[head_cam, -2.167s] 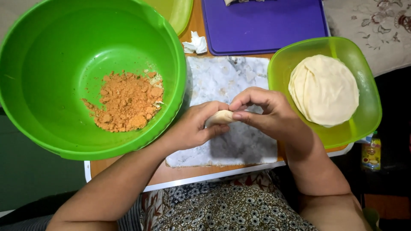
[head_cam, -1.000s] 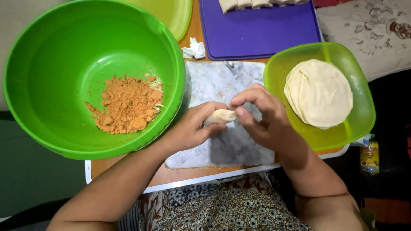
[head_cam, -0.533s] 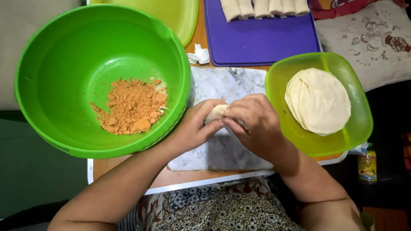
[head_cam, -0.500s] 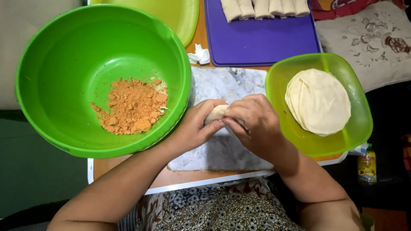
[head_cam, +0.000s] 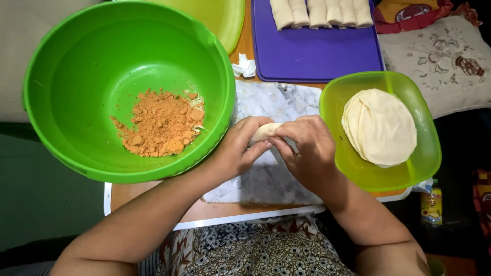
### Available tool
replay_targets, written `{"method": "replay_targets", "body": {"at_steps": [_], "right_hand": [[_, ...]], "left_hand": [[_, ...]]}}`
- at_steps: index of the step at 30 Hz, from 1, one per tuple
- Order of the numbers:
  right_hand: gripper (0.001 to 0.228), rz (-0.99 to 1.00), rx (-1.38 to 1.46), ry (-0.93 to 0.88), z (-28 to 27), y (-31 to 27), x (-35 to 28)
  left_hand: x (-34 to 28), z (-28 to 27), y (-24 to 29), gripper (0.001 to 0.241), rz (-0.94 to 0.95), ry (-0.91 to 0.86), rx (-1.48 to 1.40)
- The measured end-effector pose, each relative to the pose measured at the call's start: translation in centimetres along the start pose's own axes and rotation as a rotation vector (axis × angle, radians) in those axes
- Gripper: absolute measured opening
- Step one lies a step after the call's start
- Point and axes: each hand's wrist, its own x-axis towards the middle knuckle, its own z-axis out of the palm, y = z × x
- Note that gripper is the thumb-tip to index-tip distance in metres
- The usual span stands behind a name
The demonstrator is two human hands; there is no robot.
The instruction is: Rolling and filling pastries by hand with a crumbly filling.
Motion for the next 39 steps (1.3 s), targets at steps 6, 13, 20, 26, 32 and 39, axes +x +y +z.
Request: {"method": "replay_targets", "body": {"at_steps": [6, 13, 20, 26, 32, 39], "right_hand": [[0.044, 0.046, 0.055, -0.016, 0.2, 0.0, -0.1], [0.043, 0.099, 0.092, -0.082, 0.1, 0.0, 0.0], [0.040, 0.099, 0.052, 0.016, 0.0, 0.3, 0.0], [0.039, 0.050, 0.035, 0.031, 0.1, 0.7, -0.5], [0.038, 0.106, 0.114, -0.020, -0.1, 0.7, -0.3], [0.035, 0.016, 0.050, 0.005, -0.9, 0.2, -0.3]], "left_hand": [[0.0, 0.1, -0.1, 0.036, -0.007, -0.003, -0.023], [-0.2, 0.5, -0.6, 0.041, 0.054, 0.019, -0.009], [0.0, 0.0, 0.4, 0.041, -0.025, -0.031, -0.090], [0.0, -0.1, 0.3, 0.043, -0.047, -0.056, -0.120], [0.0, -0.2, 0.4, 0.045, -0.084, -0.074, -0.145], [-0.2, -1.0, 0.3, 0.056, -0.137, -0.193, -0.547]]}}
